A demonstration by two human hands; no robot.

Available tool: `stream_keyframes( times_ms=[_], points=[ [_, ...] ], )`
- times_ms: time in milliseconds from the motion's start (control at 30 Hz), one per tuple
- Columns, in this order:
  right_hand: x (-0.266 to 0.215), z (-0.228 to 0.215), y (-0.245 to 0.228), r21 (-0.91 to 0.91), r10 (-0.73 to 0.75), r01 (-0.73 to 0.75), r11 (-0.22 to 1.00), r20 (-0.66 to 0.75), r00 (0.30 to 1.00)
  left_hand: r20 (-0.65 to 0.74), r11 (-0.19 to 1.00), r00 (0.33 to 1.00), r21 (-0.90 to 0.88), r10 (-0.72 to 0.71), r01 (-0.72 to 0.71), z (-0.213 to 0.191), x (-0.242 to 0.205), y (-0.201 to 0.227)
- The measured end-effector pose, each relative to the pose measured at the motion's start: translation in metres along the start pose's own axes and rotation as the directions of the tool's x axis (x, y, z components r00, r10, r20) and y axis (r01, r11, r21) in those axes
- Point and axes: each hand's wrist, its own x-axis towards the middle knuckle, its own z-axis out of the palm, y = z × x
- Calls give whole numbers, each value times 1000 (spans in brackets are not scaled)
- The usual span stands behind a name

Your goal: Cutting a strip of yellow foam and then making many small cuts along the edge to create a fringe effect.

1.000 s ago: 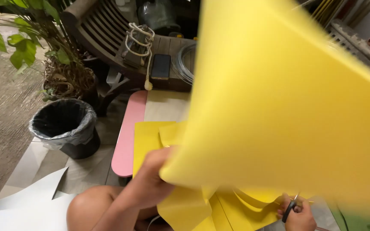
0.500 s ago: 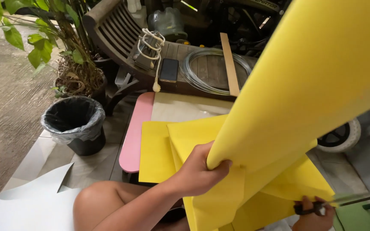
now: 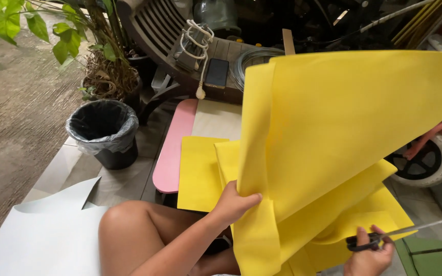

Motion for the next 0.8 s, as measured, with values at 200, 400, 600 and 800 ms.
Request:
stream_keyframes(
  times_ms=[200, 400, 600, 800],
  points=[
    [-22, 26, -13, -60, 87, -86, 994, 3, 996, -284, 998, 957, 31, 53, -46, -23, 1, -41],
    [-18, 29, 5, -48, 162, -159, 986, 69, 984, -261, 939, 921, -265, -289, 219, -34, 0, -21],
    [-11, 30, 28, 66, 229, -240, 969, 134, 964, -230, 926, 930, -313, -287, 209, -35, 15, -26],
    [-4, 31, 43, 195, 316, -336, 921, 129, 940, -168, 952, 952, -215, -256, 218, -21, 24, -14]
  ],
)
